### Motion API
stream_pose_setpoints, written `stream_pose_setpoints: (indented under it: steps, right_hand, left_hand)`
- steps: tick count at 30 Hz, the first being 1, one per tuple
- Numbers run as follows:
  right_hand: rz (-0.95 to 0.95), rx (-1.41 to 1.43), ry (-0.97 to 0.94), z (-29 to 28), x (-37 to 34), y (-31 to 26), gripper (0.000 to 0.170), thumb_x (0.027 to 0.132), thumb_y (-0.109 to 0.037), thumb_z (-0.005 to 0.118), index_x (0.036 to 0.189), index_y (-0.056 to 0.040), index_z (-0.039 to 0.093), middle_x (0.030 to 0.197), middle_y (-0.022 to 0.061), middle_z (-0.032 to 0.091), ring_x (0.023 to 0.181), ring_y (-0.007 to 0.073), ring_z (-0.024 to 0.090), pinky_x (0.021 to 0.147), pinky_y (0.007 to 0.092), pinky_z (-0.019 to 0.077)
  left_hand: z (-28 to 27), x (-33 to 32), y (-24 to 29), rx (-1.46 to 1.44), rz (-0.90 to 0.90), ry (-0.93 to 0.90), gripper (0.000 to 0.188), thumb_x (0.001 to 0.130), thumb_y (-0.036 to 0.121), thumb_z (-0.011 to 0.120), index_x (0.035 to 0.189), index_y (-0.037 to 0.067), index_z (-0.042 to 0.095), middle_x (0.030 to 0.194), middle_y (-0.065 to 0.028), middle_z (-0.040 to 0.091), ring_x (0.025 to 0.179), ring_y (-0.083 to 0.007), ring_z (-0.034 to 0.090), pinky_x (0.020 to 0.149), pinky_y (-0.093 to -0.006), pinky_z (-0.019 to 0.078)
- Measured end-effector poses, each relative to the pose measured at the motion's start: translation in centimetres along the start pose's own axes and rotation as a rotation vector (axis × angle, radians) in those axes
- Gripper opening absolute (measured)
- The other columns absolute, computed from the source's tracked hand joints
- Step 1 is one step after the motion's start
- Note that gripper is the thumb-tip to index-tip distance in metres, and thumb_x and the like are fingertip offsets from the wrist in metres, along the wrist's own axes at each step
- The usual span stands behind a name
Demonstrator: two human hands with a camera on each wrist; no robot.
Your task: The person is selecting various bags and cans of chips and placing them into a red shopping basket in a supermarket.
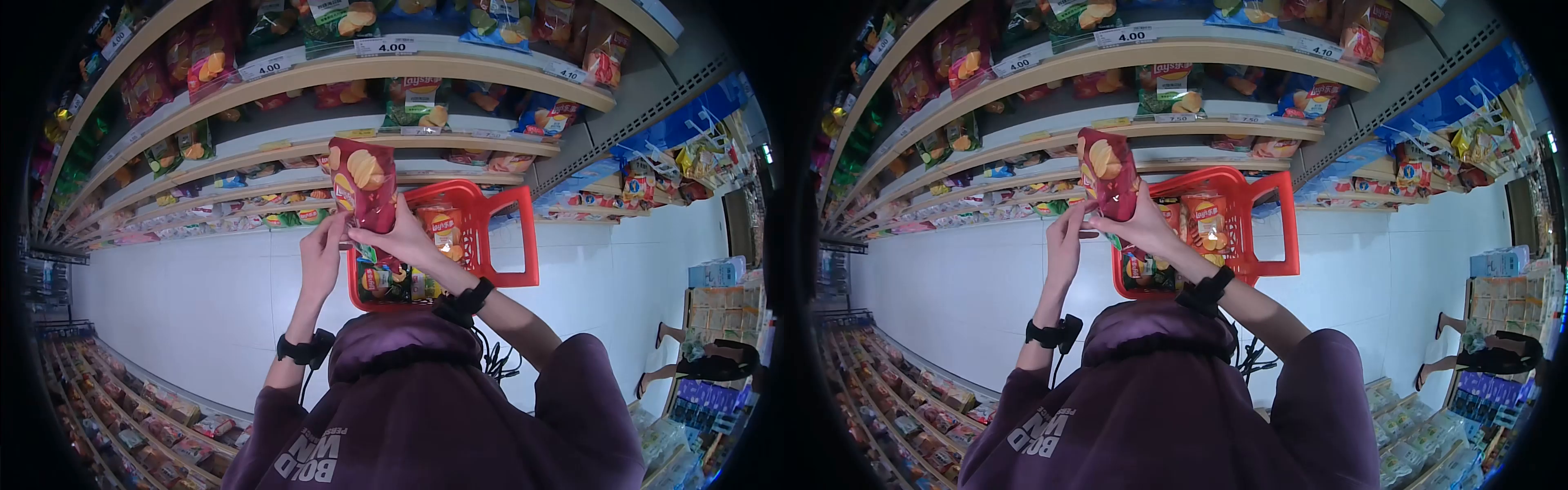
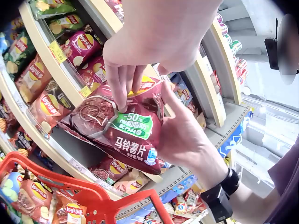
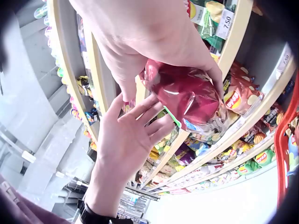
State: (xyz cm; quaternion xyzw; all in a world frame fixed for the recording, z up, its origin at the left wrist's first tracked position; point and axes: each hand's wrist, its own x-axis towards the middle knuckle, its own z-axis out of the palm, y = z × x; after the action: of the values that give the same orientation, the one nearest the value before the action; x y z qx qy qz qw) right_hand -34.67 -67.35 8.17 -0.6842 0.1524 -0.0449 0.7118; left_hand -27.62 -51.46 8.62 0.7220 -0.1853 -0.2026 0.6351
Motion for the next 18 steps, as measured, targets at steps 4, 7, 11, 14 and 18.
stream_pose_setpoints:
  steps: [4, 7, 11, 14, 18]
  right_hand:
    - [0.088, 0.438, -0.023, -1.3, 0.6, 1.5, 0.063, 0.082, -0.023, 0.075, 0.130, -0.0004, 0.041, 0.122, 0.0109, 0.058, 0.110, 0.0174, 0.058, 0.093, 0.0316, 0.0484]
    - [0.232, 0.659, -0.024, -2.3, 0.2, 0.5, 0.053, 0.086, -0.022, 0.069, 0.129, -0.0022, 0.045, 0.121, 0.0102, 0.059, 0.109, 0.0183, 0.059, 0.093, 0.0322, 0.0492]
    - [0.311, 0.639, -0.052, -3.4, -0.5, -0.4, 0.054, 0.087, -0.026, 0.067, 0.131, -0.0034, 0.045, 0.123, 0.0099, 0.058, 0.108, 0.0186, 0.060, 0.093, 0.0319, 0.0496]
    - [0.287, 0.562, -0.159, -3.3, -0.1, -0.2, 0.058, 0.088, -0.032, 0.066, 0.134, -0.0044, 0.043, 0.126, 0.0095, 0.056, 0.111, 0.0174, 0.058, 0.093, 0.0313, 0.0494]
    - [0.300, 0.453, -0.199, -4.6, -0.1, 1.6, 0.060, 0.093, -0.041, 0.058, 0.136, -0.0034, 0.038, 0.125, 0.0104, 0.055, 0.111, 0.0172, 0.058, 0.093, 0.0323, 0.0503]
  left_hand:
    - [-0.8, 0.3, -0.1, 0.019, 0.058, 0.056, 0.021, 0.092, 0.014, 0.061, 0.104, -0.003, 0.065, 0.089, -0.0096, 0.068, 0.077, -0.0127, 0.065, 0.070, -0.0259, 0.0525]
    - [-1.3, 1.1, 0.3, 0.163, 0.094, 0.198, 0.037, 0.085, 0.018, 0.071, 0.114, -0.002, 0.059, 0.103, -0.0099, 0.065, 0.095, -0.0144, 0.062, 0.080, -0.0287, 0.0504]
    - [-1.5, 1.9, 0.9, -0.152, -0.215, -0.061, 0.058, 0.082, 0.022, 0.075, 0.128, 0.000, 0.047, 0.119, -0.0106, 0.060, 0.107, -0.0144, 0.057, 0.089, -0.0298, 0.0473]
    - [-1.2, 1.2, 0.8, -0.248, -0.324, -0.219, 0.053, 0.082, 0.020, 0.075, 0.125, 0.000, 0.053, 0.117, -0.0100, 0.063, 0.104, -0.0160, 0.061, 0.089, -0.0297, 0.0480]
    - [-0.6, 1.2, -0.3, -0.349, -0.321, -0.023, 0.048, 0.082, 0.020, 0.075, 0.120, -0.001, 0.055, 0.113, -0.0090, 0.065, 0.099, -0.0155, 0.064, 0.085, -0.0294, 0.0505]
